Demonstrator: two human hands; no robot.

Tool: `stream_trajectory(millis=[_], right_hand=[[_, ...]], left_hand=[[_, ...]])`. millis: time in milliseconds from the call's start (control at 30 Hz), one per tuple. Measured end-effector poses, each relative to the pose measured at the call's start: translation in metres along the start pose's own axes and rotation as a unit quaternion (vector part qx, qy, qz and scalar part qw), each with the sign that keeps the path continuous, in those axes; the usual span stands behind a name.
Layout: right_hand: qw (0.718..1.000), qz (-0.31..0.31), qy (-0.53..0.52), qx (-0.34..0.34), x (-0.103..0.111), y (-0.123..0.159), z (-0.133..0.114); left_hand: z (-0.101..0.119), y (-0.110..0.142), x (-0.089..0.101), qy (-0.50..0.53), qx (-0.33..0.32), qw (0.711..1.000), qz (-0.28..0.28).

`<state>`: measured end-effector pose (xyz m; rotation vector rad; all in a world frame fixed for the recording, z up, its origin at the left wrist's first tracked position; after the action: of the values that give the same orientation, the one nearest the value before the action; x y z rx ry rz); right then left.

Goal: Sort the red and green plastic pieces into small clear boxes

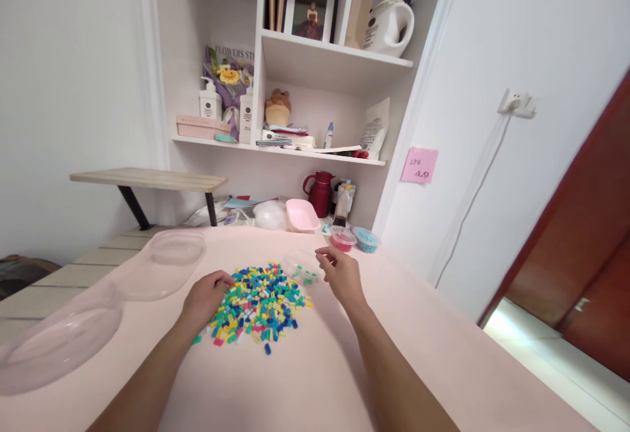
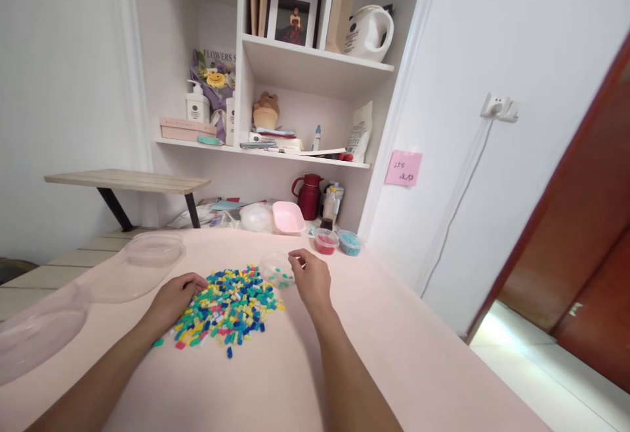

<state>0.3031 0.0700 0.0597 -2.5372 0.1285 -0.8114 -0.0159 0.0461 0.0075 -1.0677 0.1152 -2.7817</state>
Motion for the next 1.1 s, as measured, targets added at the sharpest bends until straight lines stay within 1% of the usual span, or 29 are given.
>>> stream_trajectory(millis=[100, 200, 267, 367, 500, 600, 767, 1100], right_hand=[[0.999, -0.025, -0.026, 0.031, -0.007, 0.001, -0.006], [0.994, -0.086, -0.025, 0.069, -0.020, 0.006, -0.015], [0.984, -0.144, 0.000, 0.103, -0.033, 0.012, -0.022], [0.962, -0.224, 0.049, 0.145, -0.054, 0.023, -0.031], [0.943, -0.279, 0.102, 0.151, -0.073, 0.032, -0.035], [0.933, -0.301, 0.146, 0.130, -0.077, 0.034, -0.035], [0.922, -0.316, 0.204, 0.090, -0.074, 0.032, -0.038], [0.925, -0.308, 0.196, 0.106, -0.074, 0.033, -0.038]], left_hand=[[0.000, 0.001, 0.000, 0.000, -0.001, 1.000, 0.001], [0.001, 0.001, 0.000, 0.001, -0.001, 1.000, 0.003], [0.002, 0.001, 0.000, 0.002, -0.002, 1.000, 0.005], [0.004, 0.002, 0.001, 0.002, -0.003, 1.000, 0.009], [0.004, 0.003, 0.001, 0.002, -0.003, 1.000, 0.009], [0.003, 0.003, 0.000, 0.001, -0.002, 1.000, 0.008], [0.002, 0.003, 0.000, 0.000, -0.004, 1.000, 0.007], [0.005, 0.007, -0.001, 0.005, -0.006, 1.000, 0.005]])
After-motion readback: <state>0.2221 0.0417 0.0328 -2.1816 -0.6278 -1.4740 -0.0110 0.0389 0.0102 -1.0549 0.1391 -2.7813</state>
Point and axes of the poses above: each hand's wrist, its own y-axis away from the middle knuckle, its own x-axis out of the back of the hand, z = x × y, the point moved 4 cm from there along -y, towards the middle knuckle, and after that the axes turned 9 degrees about -z, right-handed, at the moved point
